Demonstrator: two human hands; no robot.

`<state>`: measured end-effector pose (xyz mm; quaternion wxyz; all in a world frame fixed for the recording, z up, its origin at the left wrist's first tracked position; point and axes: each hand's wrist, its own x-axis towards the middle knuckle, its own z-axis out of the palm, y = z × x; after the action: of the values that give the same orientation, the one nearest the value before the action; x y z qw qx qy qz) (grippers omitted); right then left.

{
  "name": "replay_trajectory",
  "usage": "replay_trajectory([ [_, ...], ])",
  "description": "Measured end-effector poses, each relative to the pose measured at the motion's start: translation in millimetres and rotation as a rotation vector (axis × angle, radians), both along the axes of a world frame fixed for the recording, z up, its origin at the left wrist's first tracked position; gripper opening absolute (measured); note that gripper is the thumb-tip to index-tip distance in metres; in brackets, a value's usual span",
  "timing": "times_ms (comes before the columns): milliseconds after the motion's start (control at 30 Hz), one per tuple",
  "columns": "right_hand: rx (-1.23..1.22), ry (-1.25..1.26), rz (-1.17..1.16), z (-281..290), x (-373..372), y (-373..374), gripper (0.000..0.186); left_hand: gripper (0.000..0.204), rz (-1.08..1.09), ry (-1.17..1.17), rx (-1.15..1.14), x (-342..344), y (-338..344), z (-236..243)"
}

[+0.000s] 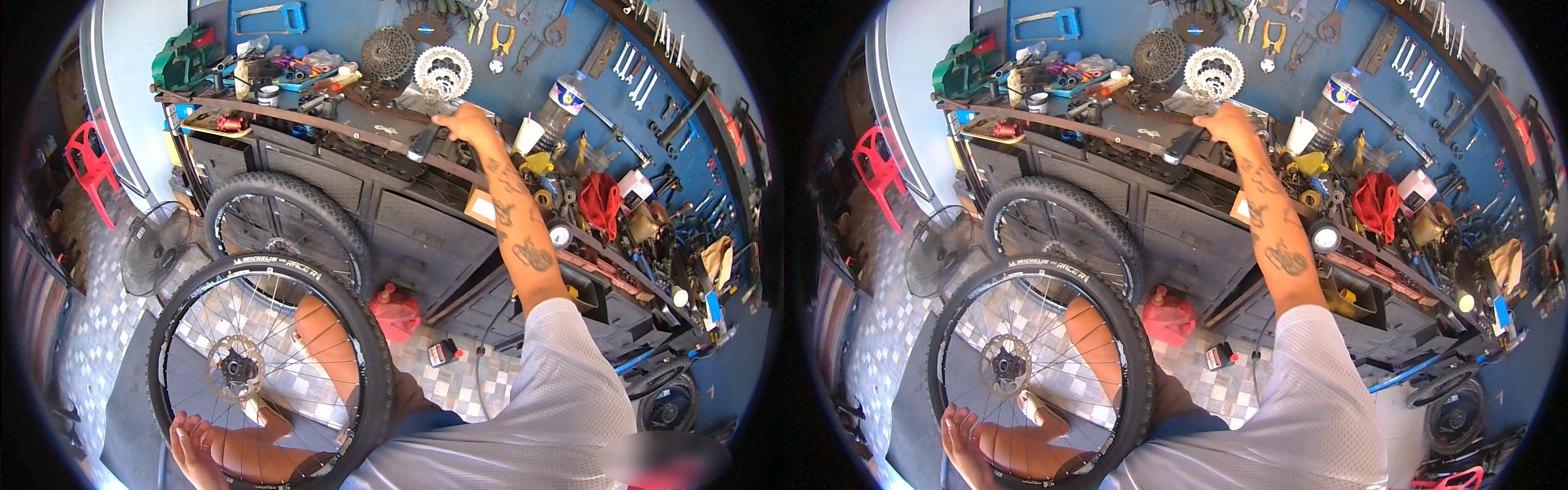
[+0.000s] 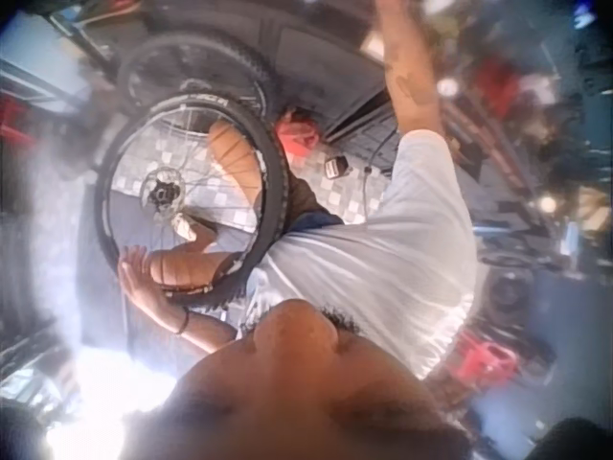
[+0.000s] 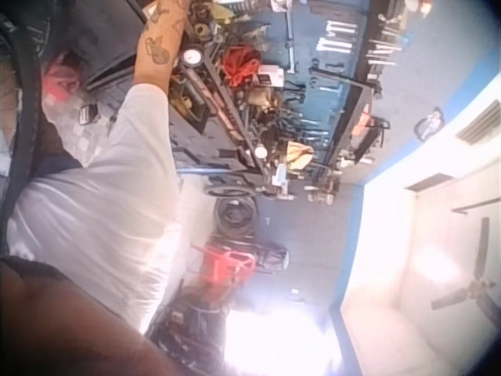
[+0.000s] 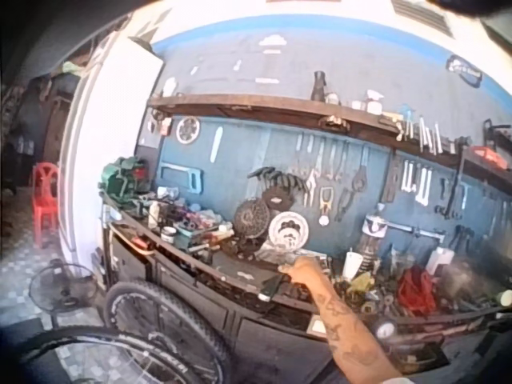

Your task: The person is repairing a bicycle wheel by removing the axle, adjusting the hub, and reassembling components. They use various tools to tighten and align parts, then place the wheel on the floor.

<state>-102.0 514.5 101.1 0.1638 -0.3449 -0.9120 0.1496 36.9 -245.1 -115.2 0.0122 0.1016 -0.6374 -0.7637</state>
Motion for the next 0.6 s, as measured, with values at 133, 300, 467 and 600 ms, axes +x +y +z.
replay_trajectory([
  [133, -0.093, -0.099, -0.025, -20.0, -49.9, -0.8, 0.061, 0.047, -0.033, 0.028, 0.016, 3.5, 5.9, 0.2],
  [300, -0.065, -0.039, -0.071, -21.0, -53.9, -7.1, 0.056, 0.04, -0.007, -0.041, 0.006, 12.4, 9.6, -4.7],
  [467, 0.073, 0.119, -0.069, -0.9, -5.0, -81.7, 0.057, 0.043, -0.049, -0.032, 0.018, -0.3, 41.1, 10.4],
  [600, -0.01, 0.548, 0.316, -41.0, 52.5, -205.8, 0.07, 0.054, -0.293, 0.055, -0.012, -27.7, 115.6, 40.8],
])
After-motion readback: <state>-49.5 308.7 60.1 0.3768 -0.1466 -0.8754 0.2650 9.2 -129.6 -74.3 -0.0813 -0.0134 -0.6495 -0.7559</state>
